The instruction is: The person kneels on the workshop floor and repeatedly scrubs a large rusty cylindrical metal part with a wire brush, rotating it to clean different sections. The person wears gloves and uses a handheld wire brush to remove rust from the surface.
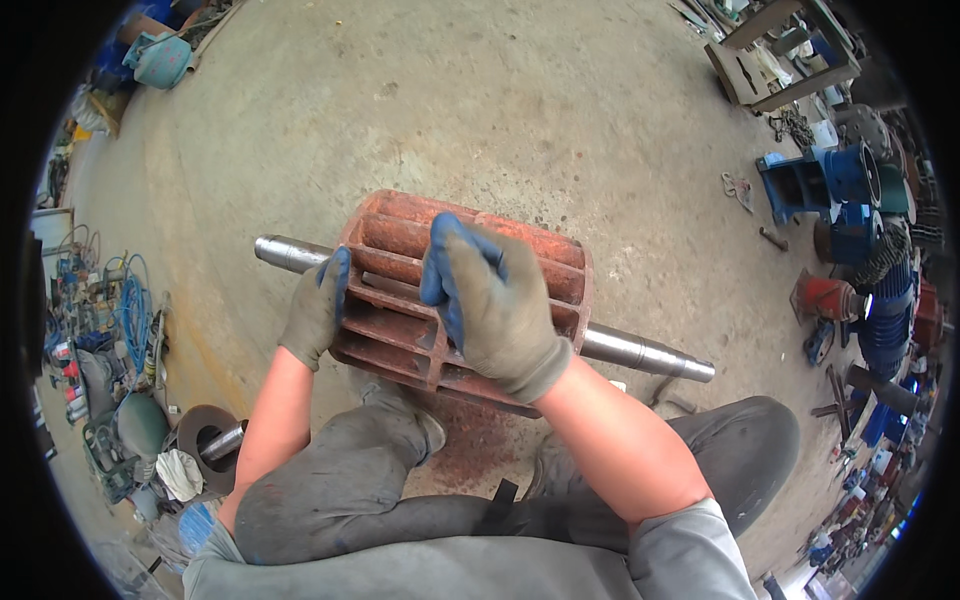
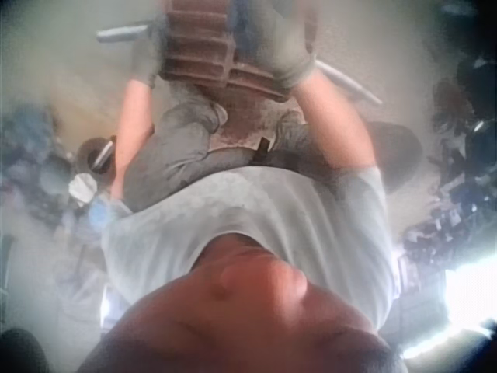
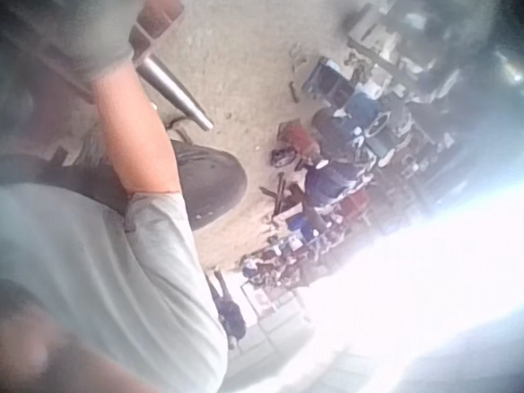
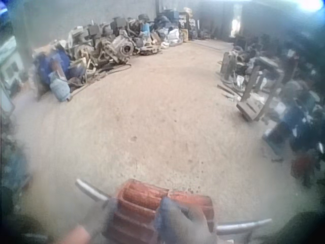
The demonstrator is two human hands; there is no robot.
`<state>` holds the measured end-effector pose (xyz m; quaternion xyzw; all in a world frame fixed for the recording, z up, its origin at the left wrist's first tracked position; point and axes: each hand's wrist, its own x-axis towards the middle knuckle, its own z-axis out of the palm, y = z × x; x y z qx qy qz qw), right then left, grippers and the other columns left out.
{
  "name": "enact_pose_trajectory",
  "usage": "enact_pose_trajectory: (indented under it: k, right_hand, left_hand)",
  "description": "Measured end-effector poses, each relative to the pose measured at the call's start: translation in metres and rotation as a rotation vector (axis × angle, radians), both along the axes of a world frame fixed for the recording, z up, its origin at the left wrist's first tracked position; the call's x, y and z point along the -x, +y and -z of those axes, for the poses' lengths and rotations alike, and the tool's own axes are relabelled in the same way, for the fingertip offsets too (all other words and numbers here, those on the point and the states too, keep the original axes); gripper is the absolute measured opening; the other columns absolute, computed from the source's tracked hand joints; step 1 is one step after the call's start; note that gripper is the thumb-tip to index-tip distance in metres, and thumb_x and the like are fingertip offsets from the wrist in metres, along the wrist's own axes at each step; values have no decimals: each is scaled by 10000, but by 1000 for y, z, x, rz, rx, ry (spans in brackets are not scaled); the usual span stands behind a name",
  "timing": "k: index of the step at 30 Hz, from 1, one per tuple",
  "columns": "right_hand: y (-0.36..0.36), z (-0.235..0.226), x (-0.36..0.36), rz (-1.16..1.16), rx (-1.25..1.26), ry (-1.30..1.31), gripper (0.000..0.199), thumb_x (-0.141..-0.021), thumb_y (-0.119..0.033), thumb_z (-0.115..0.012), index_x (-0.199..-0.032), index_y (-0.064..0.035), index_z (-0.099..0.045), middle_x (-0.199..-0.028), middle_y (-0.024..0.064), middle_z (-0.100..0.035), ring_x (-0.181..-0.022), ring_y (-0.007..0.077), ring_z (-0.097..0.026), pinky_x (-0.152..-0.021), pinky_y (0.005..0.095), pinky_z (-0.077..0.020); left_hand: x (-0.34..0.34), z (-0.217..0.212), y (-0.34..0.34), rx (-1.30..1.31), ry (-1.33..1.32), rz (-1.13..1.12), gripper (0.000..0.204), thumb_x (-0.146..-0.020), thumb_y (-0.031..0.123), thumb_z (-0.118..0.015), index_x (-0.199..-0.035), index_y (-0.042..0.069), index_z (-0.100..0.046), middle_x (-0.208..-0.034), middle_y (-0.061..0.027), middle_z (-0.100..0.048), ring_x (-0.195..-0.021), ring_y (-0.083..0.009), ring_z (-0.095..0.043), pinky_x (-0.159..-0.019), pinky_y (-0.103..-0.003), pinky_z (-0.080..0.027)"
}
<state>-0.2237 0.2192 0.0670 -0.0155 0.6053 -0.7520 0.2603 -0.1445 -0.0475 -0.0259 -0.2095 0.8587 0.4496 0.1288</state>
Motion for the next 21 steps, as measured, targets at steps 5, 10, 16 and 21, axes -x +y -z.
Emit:
enact_pose_trajectory:
  k: [5, 10, 16, 21]
  right_hand:
    - [1, 0, -1, 91, 182, 41, 526, -1182, -502, -411, -856, -107, -534, -634, 12, -477, -483, 135, -472, -405, 324, -506]
    - [-3, -5, -5, 62, 70, -34, 519, -1180, -443, -513, -805, -92, -591, -627, -21, -511, -467, 79, -442, -409, 267, -346]
    - [-9, -8, -3, 7, -44, -102, 528, -1172, -411, -544, -768, -78, -616, -646, -31, -516, -548, 65, -455, -506, 259, -363]
    - [-7, -11, -5, 82, 177, -127, 539, -1167, -407, -549, -754, -65, -605, -654, -23, -532, -534, 60, -442, -488, 254, -340]
  left_hand:
    - [-4, -2, -1, -44, -35, -34, 769, -1136, 649, -416, -1101, -61, -709, -932, -288, -701, -861, -439, -630, -881, -502, -510]
    - [-6, -6, 5, -32, 42, -31, 775, -1136, 650, -419, -1154, -68, -707, -939, -290, -705, -881, -394, -661, -906, -491, -520]
    - [-8, -6, 0, -23, -45, -6, 744, -1141, 625, -429, -1180, -64, -704, -960, -287, -718, -887, -392, -674, -903, -484, -526]
    - [-12, -2, 3, -38, 63, -18, 734, -1143, 619, -429, -1187, -61, -702, -943, -268, -716, -867, -402, -661, -889, -486, -528]
